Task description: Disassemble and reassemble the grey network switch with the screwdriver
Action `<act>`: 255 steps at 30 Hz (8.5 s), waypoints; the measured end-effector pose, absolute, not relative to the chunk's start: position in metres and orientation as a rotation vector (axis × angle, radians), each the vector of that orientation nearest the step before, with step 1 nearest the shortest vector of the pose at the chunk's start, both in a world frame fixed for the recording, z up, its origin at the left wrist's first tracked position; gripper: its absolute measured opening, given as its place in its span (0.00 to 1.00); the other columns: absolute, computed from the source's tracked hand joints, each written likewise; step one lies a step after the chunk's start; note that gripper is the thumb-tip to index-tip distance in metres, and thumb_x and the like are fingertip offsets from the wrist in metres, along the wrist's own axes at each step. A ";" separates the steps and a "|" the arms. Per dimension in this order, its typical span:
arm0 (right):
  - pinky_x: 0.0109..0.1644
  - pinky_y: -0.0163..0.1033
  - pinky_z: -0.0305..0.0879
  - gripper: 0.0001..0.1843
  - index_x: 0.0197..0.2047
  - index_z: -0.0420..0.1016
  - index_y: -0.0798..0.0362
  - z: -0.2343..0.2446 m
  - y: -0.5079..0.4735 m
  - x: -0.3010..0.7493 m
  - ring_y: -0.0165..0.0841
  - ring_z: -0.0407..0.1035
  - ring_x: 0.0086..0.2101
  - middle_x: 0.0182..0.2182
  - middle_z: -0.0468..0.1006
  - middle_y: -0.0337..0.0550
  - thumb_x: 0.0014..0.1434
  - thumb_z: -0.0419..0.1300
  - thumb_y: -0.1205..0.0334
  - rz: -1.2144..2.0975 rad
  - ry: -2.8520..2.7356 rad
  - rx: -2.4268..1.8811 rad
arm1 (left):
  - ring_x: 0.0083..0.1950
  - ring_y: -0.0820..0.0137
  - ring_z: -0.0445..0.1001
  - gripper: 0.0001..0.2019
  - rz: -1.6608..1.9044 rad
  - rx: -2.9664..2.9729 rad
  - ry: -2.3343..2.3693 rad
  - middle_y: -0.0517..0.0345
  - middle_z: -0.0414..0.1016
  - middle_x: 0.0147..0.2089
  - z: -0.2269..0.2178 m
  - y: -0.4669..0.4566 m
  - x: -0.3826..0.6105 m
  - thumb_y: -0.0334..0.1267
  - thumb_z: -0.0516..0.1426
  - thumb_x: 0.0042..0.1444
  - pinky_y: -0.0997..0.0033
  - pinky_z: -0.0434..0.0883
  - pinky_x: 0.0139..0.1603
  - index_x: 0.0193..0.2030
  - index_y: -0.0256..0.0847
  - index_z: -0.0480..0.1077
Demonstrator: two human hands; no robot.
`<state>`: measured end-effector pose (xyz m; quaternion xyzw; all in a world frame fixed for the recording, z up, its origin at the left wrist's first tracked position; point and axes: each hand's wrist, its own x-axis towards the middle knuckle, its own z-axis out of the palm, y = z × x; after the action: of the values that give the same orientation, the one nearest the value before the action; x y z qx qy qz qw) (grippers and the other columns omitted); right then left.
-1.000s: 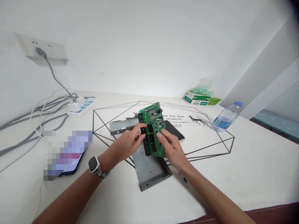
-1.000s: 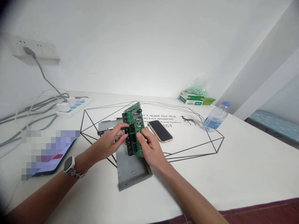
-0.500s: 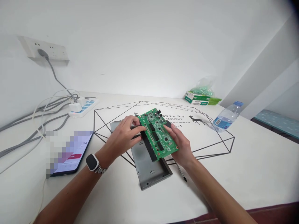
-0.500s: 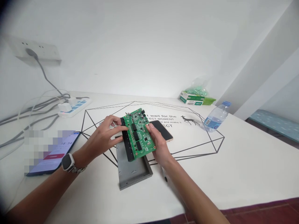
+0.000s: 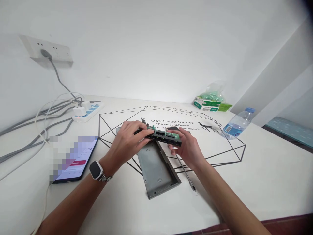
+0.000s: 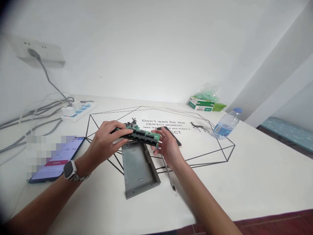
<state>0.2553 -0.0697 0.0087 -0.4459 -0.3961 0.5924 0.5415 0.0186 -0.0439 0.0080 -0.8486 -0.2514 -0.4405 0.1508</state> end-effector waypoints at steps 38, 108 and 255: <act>0.22 0.34 0.69 0.27 0.62 0.63 0.50 0.001 -0.085 0.247 0.29 0.69 0.15 0.16 0.73 0.29 0.63 0.64 0.56 0.837 -1.520 -1.029 | 0.42 0.68 0.76 0.07 -1.536 -2.551 -0.641 0.56 0.78 0.39 0.012 -0.040 0.010 0.30 0.62 0.58 0.65 0.74 0.43 0.43 0.41 0.71; 0.18 0.37 0.59 0.28 0.56 0.74 0.38 -0.008 -0.097 0.250 0.28 0.60 0.15 0.18 0.67 0.29 0.53 0.66 0.70 -0.149 -1.750 -0.714 | 0.45 0.63 0.74 0.05 -1.466 -2.585 -0.680 0.52 0.80 0.45 0.006 -0.039 0.016 0.37 0.60 0.61 0.59 0.66 0.45 0.44 0.44 0.75; 0.45 0.49 0.71 0.18 0.52 0.71 0.50 -0.005 -0.084 0.249 0.42 0.70 0.44 0.44 0.77 0.49 0.60 0.62 0.74 -0.417 -1.980 -0.846 | 0.51 0.60 0.76 0.37 -1.471 -2.519 -0.477 0.52 0.80 0.48 0.017 -0.053 0.021 0.36 0.67 0.55 0.56 0.68 0.54 0.68 0.46 0.56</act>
<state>0.2493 -0.0842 -0.0050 -0.3434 -0.8031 -0.1691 0.4567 0.0205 -0.0532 0.0168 -0.8486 -0.1607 -0.4954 0.0929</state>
